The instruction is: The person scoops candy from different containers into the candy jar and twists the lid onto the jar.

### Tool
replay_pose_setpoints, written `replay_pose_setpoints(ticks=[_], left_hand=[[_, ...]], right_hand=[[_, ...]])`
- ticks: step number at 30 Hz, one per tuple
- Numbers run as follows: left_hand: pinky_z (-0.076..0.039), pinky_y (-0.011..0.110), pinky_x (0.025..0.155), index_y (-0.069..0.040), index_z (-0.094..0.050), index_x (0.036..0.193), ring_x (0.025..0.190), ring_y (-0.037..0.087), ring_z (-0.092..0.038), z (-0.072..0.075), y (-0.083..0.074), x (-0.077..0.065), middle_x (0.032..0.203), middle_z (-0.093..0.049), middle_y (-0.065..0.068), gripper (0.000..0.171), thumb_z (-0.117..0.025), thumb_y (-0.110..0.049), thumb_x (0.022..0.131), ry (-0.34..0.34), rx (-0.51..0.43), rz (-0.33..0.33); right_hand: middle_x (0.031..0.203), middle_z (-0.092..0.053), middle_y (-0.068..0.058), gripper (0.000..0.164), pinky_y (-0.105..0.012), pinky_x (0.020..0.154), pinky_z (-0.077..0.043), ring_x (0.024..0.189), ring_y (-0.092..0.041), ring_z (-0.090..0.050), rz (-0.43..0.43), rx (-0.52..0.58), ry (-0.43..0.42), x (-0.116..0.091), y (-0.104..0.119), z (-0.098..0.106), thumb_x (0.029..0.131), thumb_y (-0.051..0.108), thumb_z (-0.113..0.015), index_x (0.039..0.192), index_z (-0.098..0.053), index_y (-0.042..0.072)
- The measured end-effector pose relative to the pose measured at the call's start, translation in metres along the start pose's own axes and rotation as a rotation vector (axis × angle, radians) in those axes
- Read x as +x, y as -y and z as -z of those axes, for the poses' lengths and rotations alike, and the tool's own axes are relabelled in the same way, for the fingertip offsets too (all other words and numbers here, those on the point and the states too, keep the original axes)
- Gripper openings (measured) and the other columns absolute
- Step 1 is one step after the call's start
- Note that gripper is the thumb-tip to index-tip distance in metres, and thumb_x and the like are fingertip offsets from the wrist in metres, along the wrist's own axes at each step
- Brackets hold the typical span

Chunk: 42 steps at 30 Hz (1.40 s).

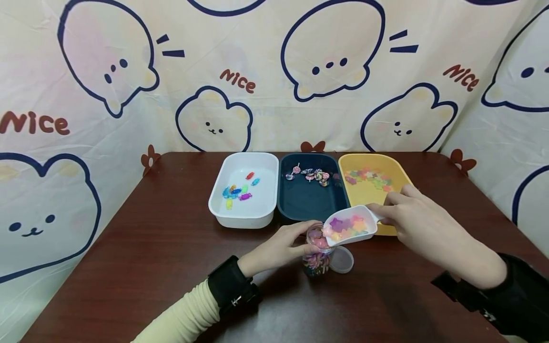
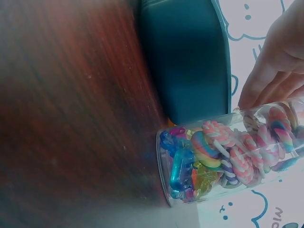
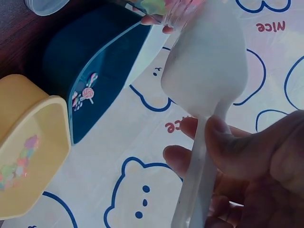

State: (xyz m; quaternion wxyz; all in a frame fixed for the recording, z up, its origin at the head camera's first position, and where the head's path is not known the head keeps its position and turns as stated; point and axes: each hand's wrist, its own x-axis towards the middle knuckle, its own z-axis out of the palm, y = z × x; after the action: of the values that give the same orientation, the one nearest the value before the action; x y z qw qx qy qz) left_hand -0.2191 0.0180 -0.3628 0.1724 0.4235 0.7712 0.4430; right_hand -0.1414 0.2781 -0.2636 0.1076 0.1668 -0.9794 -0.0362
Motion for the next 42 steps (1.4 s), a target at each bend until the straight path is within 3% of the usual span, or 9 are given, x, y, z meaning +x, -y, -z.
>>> replay_pose_setpoints(ticks=[6,20,29,42], left_hand=[[-0.047,0.034,0.112,-0.003,-0.045,0.152,0.131,0.028,-0.055,0.0,0.002,-0.001,0.149,-0.055,0.016,0.052,-0.06,-0.018,0.104,-0.009,0.019,-0.022],[-0.045,0.038,0.115,-0.005,-0.042,0.155,0.138,0.028,-0.052,0.001,0.002,0.0,0.154,-0.052,0.015,0.055,-0.059,-0.019,0.105,0.009,0.006,0.005],[-0.043,0.04,0.116,-0.005,-0.04,0.156,0.141,0.029,-0.05,0.002,0.001,0.0,0.155,-0.05,0.015,0.056,-0.059,-0.019,0.105,0.015,0.008,0.008],[-0.042,0.041,0.117,-0.005,-0.039,0.157,0.143,0.029,-0.048,0.003,-0.001,-0.001,0.158,-0.048,0.015,0.057,-0.058,-0.02,0.105,0.026,0.004,0.033]], right_hand=[[0.079,-0.062,-0.006,0.029,-0.03,0.064,-0.032,0.073,-0.02,-0.039,0.031,-0.003,-0.036,0.002,-0.002,-0.001,0.081,-0.002,-0.079,0.109,-0.08,0.005],[0.084,-0.067,-0.009,0.025,-0.029,0.062,-0.033,0.075,-0.021,-0.042,0.0,0.075,0.001,0.006,-0.007,-0.007,0.084,-0.003,-0.076,0.107,-0.08,0.004],[0.09,-0.068,-0.014,0.025,-0.032,0.066,-0.033,0.08,-0.026,-0.044,-0.042,0.04,0.034,0.006,-0.012,-0.004,0.083,-0.006,-0.074,0.105,-0.08,0.002],[0.085,-0.068,-0.013,0.025,-0.035,0.068,-0.034,0.078,-0.026,-0.042,0.012,-0.002,-0.066,0.002,-0.013,0.001,0.079,-0.012,-0.072,0.101,-0.08,-0.001]])
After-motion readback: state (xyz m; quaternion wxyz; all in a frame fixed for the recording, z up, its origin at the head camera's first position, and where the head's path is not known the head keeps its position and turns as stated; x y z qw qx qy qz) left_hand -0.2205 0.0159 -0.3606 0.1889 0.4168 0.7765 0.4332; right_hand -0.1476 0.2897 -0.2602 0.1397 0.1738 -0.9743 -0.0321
